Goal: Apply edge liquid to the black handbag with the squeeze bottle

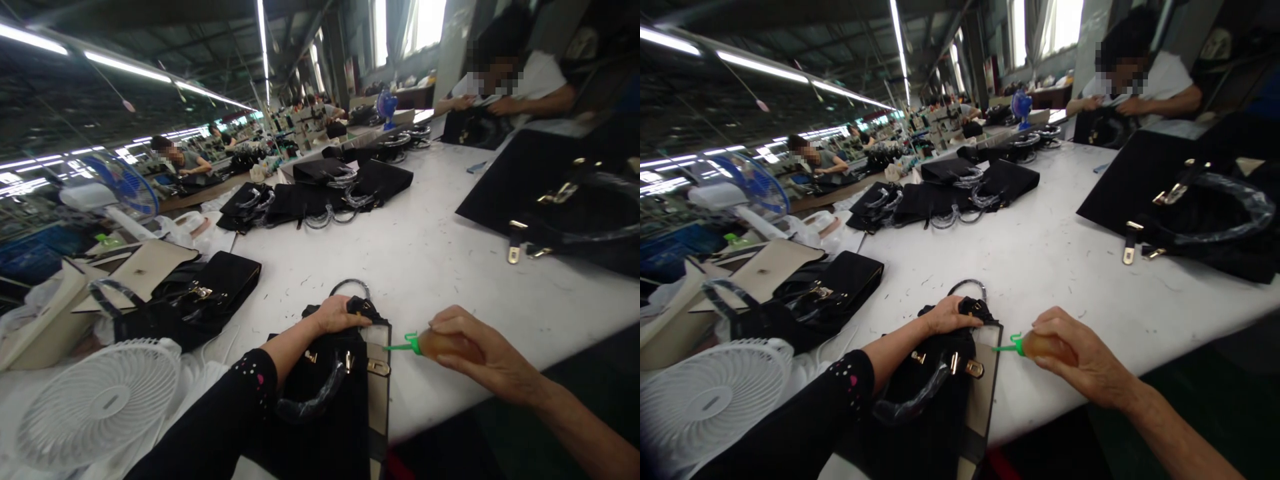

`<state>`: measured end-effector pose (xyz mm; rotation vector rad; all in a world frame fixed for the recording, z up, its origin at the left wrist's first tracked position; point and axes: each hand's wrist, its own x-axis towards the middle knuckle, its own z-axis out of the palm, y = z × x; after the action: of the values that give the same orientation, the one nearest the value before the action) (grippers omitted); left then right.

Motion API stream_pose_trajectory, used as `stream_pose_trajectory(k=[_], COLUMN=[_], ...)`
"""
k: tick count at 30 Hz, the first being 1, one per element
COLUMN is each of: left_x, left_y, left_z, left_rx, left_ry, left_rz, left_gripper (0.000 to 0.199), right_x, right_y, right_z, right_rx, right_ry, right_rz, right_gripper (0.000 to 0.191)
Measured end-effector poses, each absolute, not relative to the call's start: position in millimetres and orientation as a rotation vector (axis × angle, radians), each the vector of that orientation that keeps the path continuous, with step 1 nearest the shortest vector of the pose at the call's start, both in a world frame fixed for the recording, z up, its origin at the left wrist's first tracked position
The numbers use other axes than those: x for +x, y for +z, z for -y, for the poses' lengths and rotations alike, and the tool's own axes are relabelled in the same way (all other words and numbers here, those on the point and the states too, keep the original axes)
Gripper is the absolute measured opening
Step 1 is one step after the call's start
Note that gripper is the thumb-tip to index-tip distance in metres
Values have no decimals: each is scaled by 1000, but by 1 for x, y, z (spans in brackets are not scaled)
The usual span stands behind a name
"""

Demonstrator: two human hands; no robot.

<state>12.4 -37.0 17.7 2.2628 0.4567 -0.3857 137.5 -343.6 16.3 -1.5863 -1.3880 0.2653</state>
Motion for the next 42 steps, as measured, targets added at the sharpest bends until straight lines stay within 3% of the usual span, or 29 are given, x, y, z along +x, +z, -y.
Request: stream_pose_trajectory(k=[13,42], left_x=[12,16], left_y=[20,12], left_z=[38,33], left_rx=[2252,2151], left_ry=[-383,-378], left_rz=[-470,-355], left_gripper=[40,42], right_x=[145,117], right_y=[9,0], right_z=[339,362], right_rx=[-1617,-1582], right_ry=[127,274], right_rz=[1321,1314], right_gripper=[29,33])
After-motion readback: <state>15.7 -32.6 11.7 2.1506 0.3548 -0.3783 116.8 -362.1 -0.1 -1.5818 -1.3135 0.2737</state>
